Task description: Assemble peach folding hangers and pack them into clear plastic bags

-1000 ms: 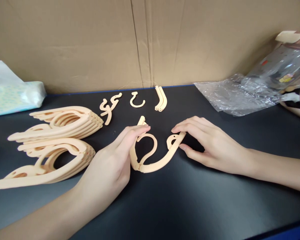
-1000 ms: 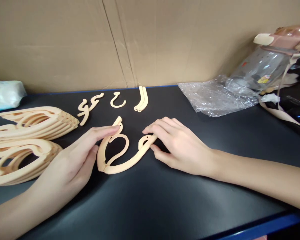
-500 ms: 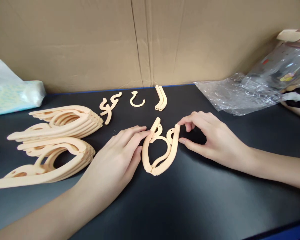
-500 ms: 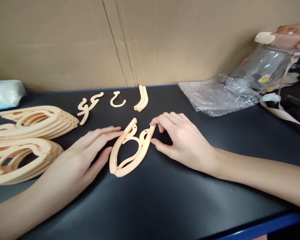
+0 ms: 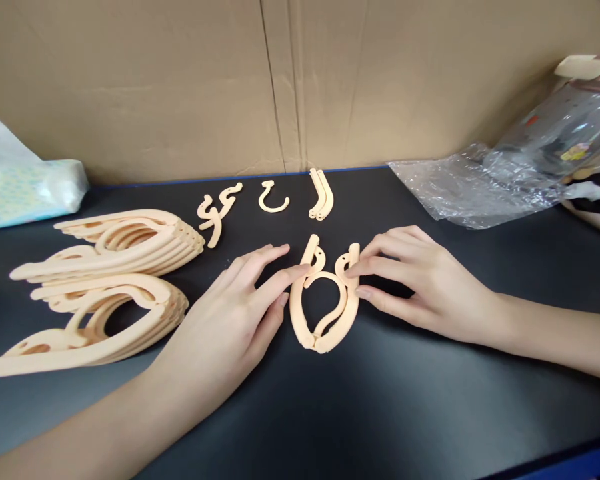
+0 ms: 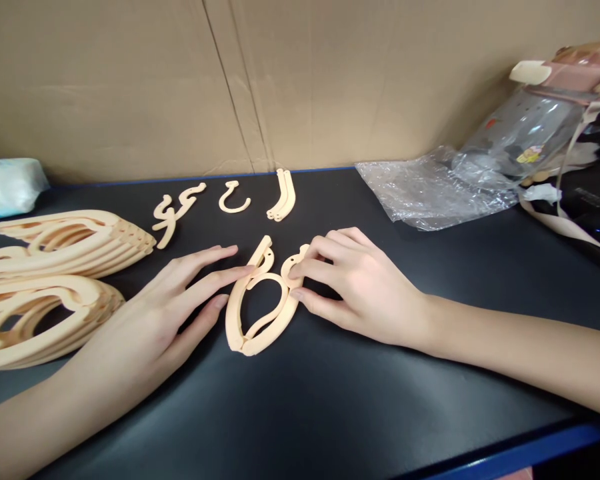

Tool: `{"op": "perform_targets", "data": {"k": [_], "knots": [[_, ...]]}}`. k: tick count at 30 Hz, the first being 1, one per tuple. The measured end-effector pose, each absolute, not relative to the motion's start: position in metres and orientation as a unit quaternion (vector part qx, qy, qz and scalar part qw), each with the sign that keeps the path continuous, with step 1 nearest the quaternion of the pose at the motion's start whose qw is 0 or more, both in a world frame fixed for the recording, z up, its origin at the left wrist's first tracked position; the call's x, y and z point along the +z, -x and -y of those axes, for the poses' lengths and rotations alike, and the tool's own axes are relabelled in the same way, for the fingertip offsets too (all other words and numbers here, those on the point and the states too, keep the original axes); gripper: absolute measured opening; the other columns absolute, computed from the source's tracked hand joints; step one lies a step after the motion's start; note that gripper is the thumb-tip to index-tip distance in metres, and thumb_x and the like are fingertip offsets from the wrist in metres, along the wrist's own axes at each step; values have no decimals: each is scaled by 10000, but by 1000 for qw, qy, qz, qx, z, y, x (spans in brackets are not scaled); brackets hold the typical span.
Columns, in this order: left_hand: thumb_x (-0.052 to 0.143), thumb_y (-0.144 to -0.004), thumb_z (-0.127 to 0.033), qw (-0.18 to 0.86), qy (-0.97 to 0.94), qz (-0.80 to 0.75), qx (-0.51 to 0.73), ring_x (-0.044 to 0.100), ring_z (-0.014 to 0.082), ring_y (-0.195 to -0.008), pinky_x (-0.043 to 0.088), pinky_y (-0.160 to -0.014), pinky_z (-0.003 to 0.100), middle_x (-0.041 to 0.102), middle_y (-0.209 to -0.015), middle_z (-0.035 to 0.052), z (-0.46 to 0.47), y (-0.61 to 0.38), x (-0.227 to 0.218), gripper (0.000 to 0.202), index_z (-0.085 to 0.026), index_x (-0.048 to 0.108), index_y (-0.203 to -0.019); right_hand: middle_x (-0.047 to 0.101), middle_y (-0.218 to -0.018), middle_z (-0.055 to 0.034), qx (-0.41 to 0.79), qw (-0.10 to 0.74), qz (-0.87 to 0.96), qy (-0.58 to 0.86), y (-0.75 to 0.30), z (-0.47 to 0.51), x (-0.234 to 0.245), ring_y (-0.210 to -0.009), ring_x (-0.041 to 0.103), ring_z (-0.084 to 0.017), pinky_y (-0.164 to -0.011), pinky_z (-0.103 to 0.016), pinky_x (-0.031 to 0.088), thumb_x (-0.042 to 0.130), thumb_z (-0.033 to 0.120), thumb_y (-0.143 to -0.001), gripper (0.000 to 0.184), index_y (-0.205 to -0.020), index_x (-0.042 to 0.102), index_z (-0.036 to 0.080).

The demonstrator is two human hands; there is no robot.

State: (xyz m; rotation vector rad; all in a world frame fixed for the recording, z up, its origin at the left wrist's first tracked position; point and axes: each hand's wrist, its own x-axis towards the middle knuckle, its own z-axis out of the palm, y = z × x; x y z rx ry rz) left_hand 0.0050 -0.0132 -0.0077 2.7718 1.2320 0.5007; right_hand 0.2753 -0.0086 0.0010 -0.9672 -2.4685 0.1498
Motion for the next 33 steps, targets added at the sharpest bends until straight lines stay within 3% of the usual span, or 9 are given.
{"op": "perform_targets", "data": {"k": [8, 13, 17, 22, 28, 33], "knots": [[407, -1010, -182, -35, -933, -333, 135, 386, 268, -1404, 424, -1106, 468, 540, -1440, 78, 11, -4, 0, 302, -164, 565, -1267, 638, -998, -77, -16, 187, 927, 324, -274, 9, 2, -935, 580, -207, -881, -372, 414, 491, 369, -1005, 255, -1064, 683, 211], [406, -1002, -134, -47, -943, -297, 144, 481, 254, -1310, 466, -1041, 437, 616, -1359, 89, 11, -6, 0, 308, -111, 546, -1277, 628, -1020, -92, -57, 172, 931, 316, -273, 10, 2, -929, 556, -224, -883, -390, 410, 443, 370, -1019, 304, -1087, 692, 210], [414, -997, -139, -58, -943, -295, 144, 523, 275, -1242, 482, -1003, 460, 641, -1295, 95, 11, -7, 3, 309, -136, 580, -1258, 626, -1005, -93, -53, 174, 931, 316, -273, 10, 2, -908, 550, -226, -867, -397, 415, 431, 406, -1018, 339, -1089, 697, 208], [471, -949, -137, -36, -953, -262, 150, 488, 285, -1292, 448, -1038, 467, 637, -1260, 106, 11, -6, 9, 288, -163, 612, -1199, 628, -1002, -113, -36, 179, 940, 288, -276, 10, 2, -918, 544, -245, -873, -414, 413, 464, 641, -933, 548, -1104, 689, 172], [527, -937, -188, 8, -959, -242, 146, 522, 212, -1253, 329, -1134, 433, 638, -1273, 50, 15, -7, 11, 232, -211, 596, -1157, 629, -987, -104, -24, 182, 947, 262, -277, 9, 2, -902, 541, -235, -892, -413, 401, 505, 693, -885, 592, -1097, 671, 165], [540, -953, -213, 29, -953, -251, 164, 560, 222, -1107, 440, -961, 400, 627, -1152, 68, 20, -10, 9, 174, -209, 615, -1110, 621, -1029, -108, 27, 178, 951, 253, -278, 7, 2, -892, 550, -217, -830, -374, 417, 551, 681, -869, 604, -1152, 644, 155]]}}
